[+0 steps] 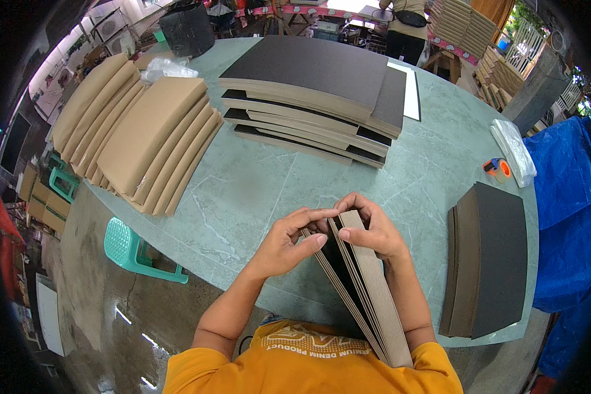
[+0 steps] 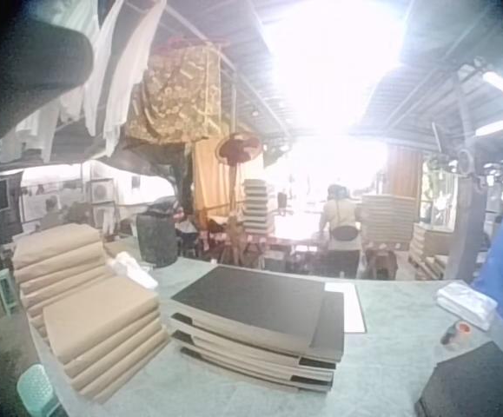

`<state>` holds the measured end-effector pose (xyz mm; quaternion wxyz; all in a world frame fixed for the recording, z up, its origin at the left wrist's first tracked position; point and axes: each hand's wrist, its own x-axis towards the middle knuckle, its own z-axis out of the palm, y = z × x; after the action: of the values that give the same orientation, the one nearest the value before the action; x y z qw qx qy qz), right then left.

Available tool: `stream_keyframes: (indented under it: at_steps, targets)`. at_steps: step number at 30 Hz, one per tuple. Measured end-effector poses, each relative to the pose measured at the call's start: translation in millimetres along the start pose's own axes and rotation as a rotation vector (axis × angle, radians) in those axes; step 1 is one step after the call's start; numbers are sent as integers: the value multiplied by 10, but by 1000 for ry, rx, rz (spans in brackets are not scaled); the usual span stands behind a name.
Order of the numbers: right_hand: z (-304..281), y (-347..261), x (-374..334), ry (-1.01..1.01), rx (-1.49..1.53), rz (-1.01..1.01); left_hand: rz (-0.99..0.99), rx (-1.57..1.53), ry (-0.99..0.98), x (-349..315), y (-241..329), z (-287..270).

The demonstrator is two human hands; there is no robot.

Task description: The person stacks grey boards onto a central pile on a table. The person picks up individual boards from one pile and aligns them carefully with the growing stack, ensuring the edges are flush.

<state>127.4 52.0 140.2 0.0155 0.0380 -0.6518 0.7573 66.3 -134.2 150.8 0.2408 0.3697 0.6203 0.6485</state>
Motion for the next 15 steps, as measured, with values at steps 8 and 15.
stream_keyframes:
  at_steps: [8, 15]
  targets:
    - [-6, -34, -12, -37, 47, 60, 6, -94, 9, 3, -24, 21]
    - [-14, 5, -9, -27, 43, 44, 30, -25, -9, 22, -2, 11]
